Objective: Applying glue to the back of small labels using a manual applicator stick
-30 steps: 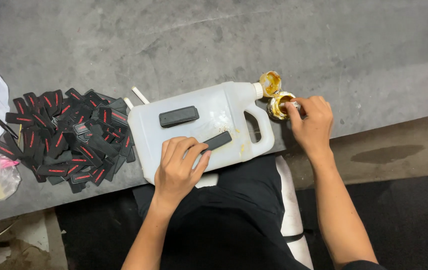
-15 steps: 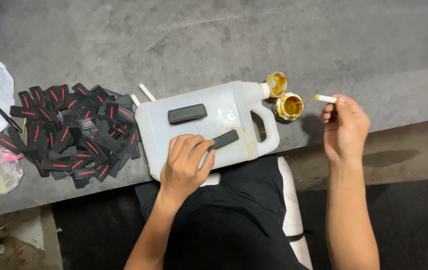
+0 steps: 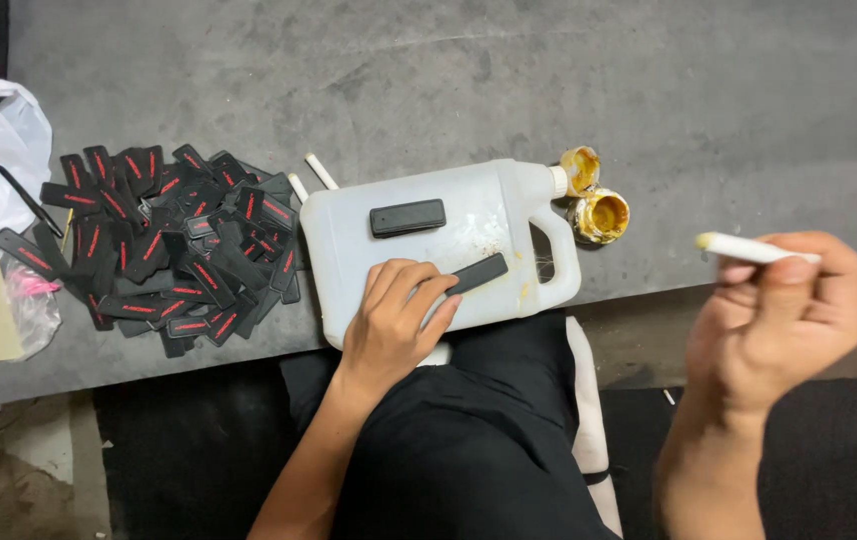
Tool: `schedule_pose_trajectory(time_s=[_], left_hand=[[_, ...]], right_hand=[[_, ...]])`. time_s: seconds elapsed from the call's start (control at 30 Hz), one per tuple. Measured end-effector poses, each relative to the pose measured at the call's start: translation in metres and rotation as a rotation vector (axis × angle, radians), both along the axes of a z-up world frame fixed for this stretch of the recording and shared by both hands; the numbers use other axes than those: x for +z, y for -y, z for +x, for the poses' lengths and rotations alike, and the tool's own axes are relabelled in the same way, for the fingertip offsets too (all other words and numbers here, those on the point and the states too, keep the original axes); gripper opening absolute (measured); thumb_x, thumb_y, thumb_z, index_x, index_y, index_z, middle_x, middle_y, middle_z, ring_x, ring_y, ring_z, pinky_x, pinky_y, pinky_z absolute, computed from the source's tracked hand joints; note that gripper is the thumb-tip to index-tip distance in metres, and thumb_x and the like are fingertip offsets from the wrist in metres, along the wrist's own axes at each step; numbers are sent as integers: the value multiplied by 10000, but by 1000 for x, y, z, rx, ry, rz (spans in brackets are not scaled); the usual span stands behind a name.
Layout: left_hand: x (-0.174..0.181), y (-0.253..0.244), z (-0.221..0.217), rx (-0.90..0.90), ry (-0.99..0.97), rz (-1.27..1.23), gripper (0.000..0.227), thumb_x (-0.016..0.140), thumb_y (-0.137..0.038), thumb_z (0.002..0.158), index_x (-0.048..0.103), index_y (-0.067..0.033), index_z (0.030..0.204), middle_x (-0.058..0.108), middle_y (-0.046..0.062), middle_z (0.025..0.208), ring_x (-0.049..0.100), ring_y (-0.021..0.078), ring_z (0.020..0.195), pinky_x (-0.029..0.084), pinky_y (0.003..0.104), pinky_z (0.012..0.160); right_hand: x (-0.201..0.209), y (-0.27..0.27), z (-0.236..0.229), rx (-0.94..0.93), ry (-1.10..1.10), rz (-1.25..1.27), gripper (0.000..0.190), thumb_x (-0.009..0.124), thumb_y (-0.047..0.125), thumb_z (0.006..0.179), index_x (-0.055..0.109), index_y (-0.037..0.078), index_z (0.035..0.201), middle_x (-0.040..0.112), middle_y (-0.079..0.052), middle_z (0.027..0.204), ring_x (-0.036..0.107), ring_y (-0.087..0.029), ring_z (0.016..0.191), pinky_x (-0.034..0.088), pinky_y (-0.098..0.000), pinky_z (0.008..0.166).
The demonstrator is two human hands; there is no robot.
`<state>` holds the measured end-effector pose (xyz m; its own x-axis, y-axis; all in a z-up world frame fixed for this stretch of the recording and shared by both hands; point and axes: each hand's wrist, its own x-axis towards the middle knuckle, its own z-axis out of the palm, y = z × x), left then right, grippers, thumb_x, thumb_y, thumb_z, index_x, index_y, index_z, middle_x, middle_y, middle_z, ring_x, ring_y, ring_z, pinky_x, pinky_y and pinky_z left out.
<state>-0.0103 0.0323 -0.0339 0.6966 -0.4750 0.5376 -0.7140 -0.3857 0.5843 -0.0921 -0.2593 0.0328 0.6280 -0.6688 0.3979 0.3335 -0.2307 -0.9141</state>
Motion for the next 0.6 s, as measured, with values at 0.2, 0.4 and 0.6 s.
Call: schedule_pose_trajectory(time_s=[0.2,0.4,0.6], left_hand=[[-13,4,2,69,112,-77,70,726,-115,938,712,-64,983,607,66,886,605,246,818,533,378,788],[-13,5,4,73,126,-88,49,718,-103,931,692,-63,921,580,70,866,607,259,815,530,384,776],[-7,4,4,78,101,-110,72,726,-63,895,665,-63,855,566,70,838,602,261,795,535,386,760]], right_hand=[[-39,-82,15,154,-285,-356,102,715,28,1020,721,-56,1078,654,-128,721,566,-144,650,522,-304,664],[-56,-109,29,199,-133,-876,87,696,27,995,762,-25,1017,638,-81,699,547,-239,553,500,-340,611],[-52,-126,19,161,-183,-961,63,706,-1,976,754,-32,1003,625,-86,701,542,-253,570,475,-347,597]])
